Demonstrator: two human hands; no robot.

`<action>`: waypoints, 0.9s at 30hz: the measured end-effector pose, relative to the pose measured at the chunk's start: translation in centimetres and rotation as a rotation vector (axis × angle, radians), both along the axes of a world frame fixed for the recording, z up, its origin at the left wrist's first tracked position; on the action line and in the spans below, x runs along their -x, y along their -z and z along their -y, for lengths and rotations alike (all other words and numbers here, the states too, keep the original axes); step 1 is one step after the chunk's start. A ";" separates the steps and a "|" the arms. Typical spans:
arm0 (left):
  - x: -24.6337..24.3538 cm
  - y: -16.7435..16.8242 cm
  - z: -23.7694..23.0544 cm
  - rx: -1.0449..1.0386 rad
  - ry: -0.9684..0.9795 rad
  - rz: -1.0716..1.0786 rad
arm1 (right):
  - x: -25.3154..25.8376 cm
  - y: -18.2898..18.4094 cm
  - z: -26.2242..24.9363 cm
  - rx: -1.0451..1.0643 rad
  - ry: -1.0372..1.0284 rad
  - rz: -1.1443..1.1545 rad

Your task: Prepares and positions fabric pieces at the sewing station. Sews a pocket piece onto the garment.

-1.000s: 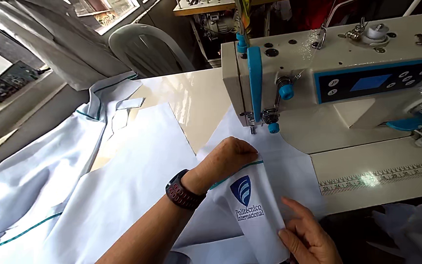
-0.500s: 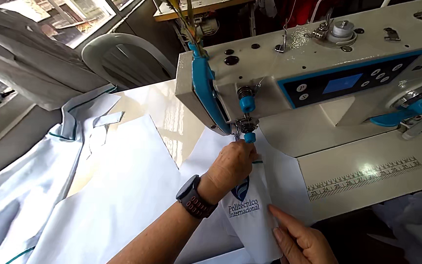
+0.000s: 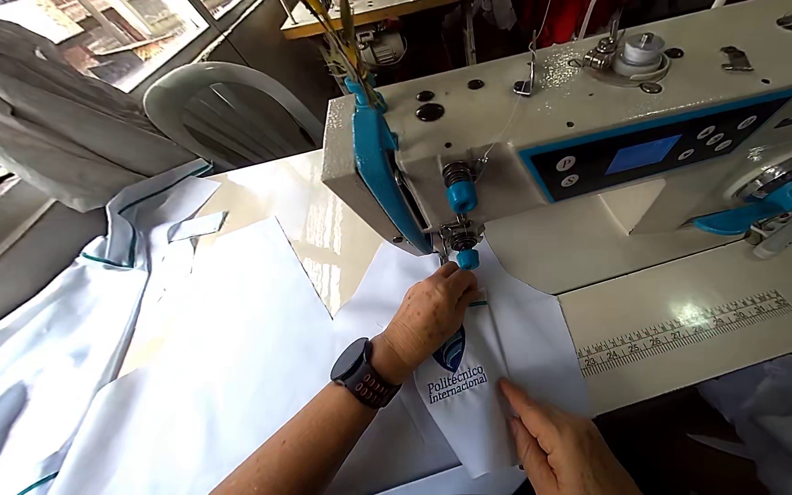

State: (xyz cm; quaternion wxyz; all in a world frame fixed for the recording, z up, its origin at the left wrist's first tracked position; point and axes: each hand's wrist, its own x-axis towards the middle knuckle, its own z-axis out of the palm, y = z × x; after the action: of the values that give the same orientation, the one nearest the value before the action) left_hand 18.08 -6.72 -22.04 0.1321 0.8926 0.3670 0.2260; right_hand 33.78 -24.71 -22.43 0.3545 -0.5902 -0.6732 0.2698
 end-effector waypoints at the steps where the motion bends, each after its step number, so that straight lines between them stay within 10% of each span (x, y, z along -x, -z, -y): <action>1: 0.2 -0.2 -0.4 0.010 0.048 -0.007 | 0.0 0.1 0.0 -0.011 -0.002 0.010; 8: -3.3 -6.6 1.5 0.141 -0.018 -0.702 | -0.9 -1.6 -0.3 0.180 -0.126 -0.334; 11: -2.6 -3.8 1.9 -0.037 -0.014 -0.426 | -0.9 -1.1 -0.1 0.171 -0.115 -0.271; 17: -0.5 -1.6 1.0 0.244 -0.210 0.029 | -0.3 -0.6 0.2 0.170 -0.093 -0.194; 27: -2.6 -3.5 1.3 0.339 -0.297 -0.149 | -1.0 -0.8 0.3 0.173 -0.096 -0.206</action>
State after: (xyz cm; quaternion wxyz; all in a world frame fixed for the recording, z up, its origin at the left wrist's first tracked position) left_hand 20.68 -7.98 -18.58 0.2179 0.8081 0.5358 0.1116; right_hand 34.80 -24.99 -21.64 0.3565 -0.5549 -0.6348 0.4026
